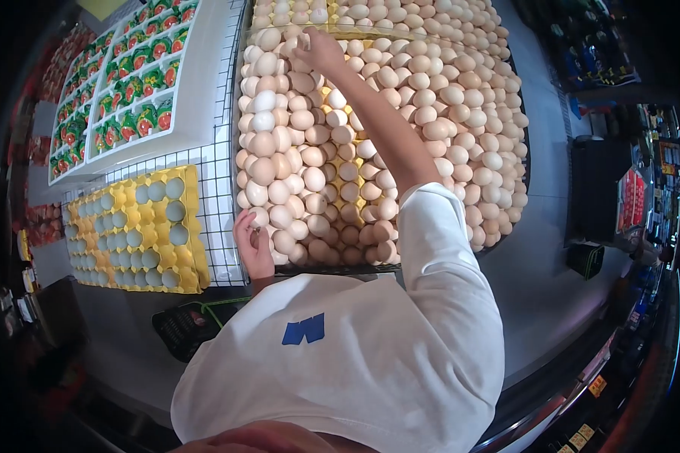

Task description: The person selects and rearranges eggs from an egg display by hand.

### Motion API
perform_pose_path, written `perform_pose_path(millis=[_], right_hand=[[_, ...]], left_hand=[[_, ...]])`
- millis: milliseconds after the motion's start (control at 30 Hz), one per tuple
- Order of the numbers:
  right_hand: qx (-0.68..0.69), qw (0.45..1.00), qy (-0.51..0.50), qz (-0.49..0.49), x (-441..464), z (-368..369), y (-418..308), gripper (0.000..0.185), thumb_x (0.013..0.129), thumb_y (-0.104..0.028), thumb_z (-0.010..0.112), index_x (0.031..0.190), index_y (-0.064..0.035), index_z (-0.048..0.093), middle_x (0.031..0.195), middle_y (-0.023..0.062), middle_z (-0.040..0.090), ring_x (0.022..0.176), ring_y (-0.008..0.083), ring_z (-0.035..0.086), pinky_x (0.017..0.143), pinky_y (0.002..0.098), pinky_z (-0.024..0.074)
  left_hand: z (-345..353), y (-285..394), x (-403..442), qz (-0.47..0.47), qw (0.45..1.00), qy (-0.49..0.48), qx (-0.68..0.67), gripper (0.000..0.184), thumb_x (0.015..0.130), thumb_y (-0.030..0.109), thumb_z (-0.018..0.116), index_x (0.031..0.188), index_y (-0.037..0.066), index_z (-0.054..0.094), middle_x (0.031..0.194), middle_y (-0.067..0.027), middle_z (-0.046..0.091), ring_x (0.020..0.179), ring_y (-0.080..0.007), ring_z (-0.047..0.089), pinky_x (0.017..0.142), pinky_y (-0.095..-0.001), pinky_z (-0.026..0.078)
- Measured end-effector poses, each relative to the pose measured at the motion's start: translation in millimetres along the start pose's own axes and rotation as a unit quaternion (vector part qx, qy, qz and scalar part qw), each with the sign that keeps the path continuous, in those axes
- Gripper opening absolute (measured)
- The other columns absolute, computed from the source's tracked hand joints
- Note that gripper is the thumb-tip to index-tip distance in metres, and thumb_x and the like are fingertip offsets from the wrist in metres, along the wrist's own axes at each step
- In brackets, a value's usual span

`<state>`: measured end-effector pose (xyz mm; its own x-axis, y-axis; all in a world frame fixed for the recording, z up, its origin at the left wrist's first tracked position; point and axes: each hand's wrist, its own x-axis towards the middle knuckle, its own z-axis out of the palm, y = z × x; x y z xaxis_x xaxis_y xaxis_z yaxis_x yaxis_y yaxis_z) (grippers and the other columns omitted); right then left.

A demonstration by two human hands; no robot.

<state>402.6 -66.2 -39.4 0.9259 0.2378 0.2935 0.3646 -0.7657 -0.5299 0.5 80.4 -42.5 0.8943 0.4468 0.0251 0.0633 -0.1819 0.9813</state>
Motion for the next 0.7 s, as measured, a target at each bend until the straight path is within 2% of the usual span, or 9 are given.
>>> perform_pose_path(millis=[67, 200, 267, 400, 467, 533, 600, 633, 700], right_hand=[[0.019, 1.000, 0.004, -0.015, 3, 7, -10, 0.059, 0.076, -0.042, 0.071, 0.119, -0.0051, 0.055, 0.094, 0.0160, 0.064, 0.092, 0.0336, 0.063, 0.081, 0.0436, 0.0509], [0.019, 0.998, 0.011, 0.053, 4, 29, -18, 0.051, 0.075, -0.037, 0.071, 0.110, -0.0048, 0.055, 0.096, 0.0178, 0.063, 0.096, 0.0343, 0.061, 0.081, 0.0448, 0.0506], [0.057, 0.997, 0.053, -0.005, 2, 33, -13, 0.052, 0.075, -0.033, 0.071, 0.115, -0.0065, 0.053, 0.099, 0.0198, 0.063, 0.091, 0.0363, 0.062, 0.079, 0.0459, 0.0504], [0.116, 0.992, 0.045, 0.005, 1, 13, 2, 0.056, 0.069, -0.028, 0.073, 0.116, -0.0027, 0.054, 0.101, 0.0216, 0.061, 0.096, 0.0369, 0.060, 0.083, 0.0447, 0.0499], [0.194, 0.977, -0.010, 0.090, 6, -4, 28, 0.056, 0.068, -0.025, 0.073, 0.117, -0.0032, 0.055, 0.103, 0.0220, 0.060, 0.095, 0.0368, 0.060, 0.084, 0.0444, 0.0490], [0.133, 0.986, 0.060, 0.085, 9, -16, 57, 0.053, 0.069, -0.026, 0.072, 0.115, -0.0044, 0.056, 0.102, 0.0215, 0.061, 0.095, 0.0349, 0.060, 0.084, 0.0439, 0.0489], [0.119, 0.984, 0.083, 0.104, 10, -28, 91, 0.049, 0.070, -0.028, 0.073, 0.112, -0.0068, 0.057, 0.102, 0.0197, 0.062, 0.095, 0.0338, 0.061, 0.083, 0.0436, 0.0494], [0.118, 0.984, 0.082, 0.103, 8, -37, 101, 0.049, 0.070, -0.028, 0.073, 0.112, -0.0068, 0.057, 0.102, 0.0197, 0.062, 0.095, 0.0338, 0.061, 0.083, 0.0436, 0.0494], [-0.001, 0.991, 0.066, 0.117, 7, -48, 119, 0.044, 0.072, -0.028, 0.072, 0.108, -0.0080, 0.058, 0.100, 0.0178, 0.064, 0.094, 0.0338, 0.062, 0.081, 0.0441, 0.0500]], left_hand=[[0, 1, 1, -0.009, 1.000, 0.002, -0.020, 0.040, 0.080, -0.010, 0.054, 0.119, 0.001, 0.053, 0.132, -0.0171, 0.042, 0.120, -0.0280, 0.046, 0.102, -0.0364, 0.039], [1, 0, 0, -0.011, 1.000, 0.006, -0.015, 0.038, 0.082, -0.008, 0.055, 0.119, 0.001, 0.053, 0.133, -0.0171, 0.042, 0.120, -0.0281, 0.047, 0.102, -0.0367, 0.040], [0, 0, 1, -0.011, 1.000, 0.000, -0.006, 0.038, 0.082, -0.007, 0.055, 0.119, 0.001, 0.053, 0.133, -0.0173, 0.042, 0.119, -0.0281, 0.047, 0.101, -0.0367, 0.041], [0, 1, 0, -0.016, 1.000, 0.000, -0.007, 0.038, 0.082, -0.007, 0.055, 0.119, 0.000, 0.052, 0.134, -0.0176, 0.042, 0.118, -0.0282, 0.048, 0.101, -0.0367, 0.041], [0, 0, -1, -0.019, 1.000, -0.001, 0.000, 0.038, 0.082, -0.007, 0.055, 0.119, 0.000, 0.052, 0.134, -0.0177, 0.042, 0.118, -0.0283, 0.048, 0.101, -0.0367, 0.041], [0, -2, 0, -0.012, 1.000, 0.003, -0.016, 0.037, 0.083, -0.007, 0.055, 0.119, 0.000, 0.053, 0.134, -0.0177, 0.042, 0.119, -0.0284, 0.048, 0.101, -0.0367, 0.041], [0, -2, 0, -0.013, 1.000, 0.003, -0.013, 0.037, 0.082, -0.007, 0.055, 0.119, 0.000, 0.053, 0.134, -0.0178, 0.042, 0.119, -0.0285, 0.048, 0.101, -0.0368, 0.041], [0, -1, 0, -0.015, 1.000, 0.003, -0.009, 0.037, 0.082, -0.007, 0.055, 0.119, 0.000, 0.053, 0.134, -0.0178, 0.042, 0.119, -0.0286, 0.048, 0.101, -0.0369, 0.041], [0, -1, 0, -0.026, 1.000, 0.004, -0.014, 0.038, 0.082, -0.007, 0.055, 0.119, 0.001, 0.053, 0.134, -0.0178, 0.042, 0.119, -0.0287, 0.047, 0.101, -0.0371, 0.040]])
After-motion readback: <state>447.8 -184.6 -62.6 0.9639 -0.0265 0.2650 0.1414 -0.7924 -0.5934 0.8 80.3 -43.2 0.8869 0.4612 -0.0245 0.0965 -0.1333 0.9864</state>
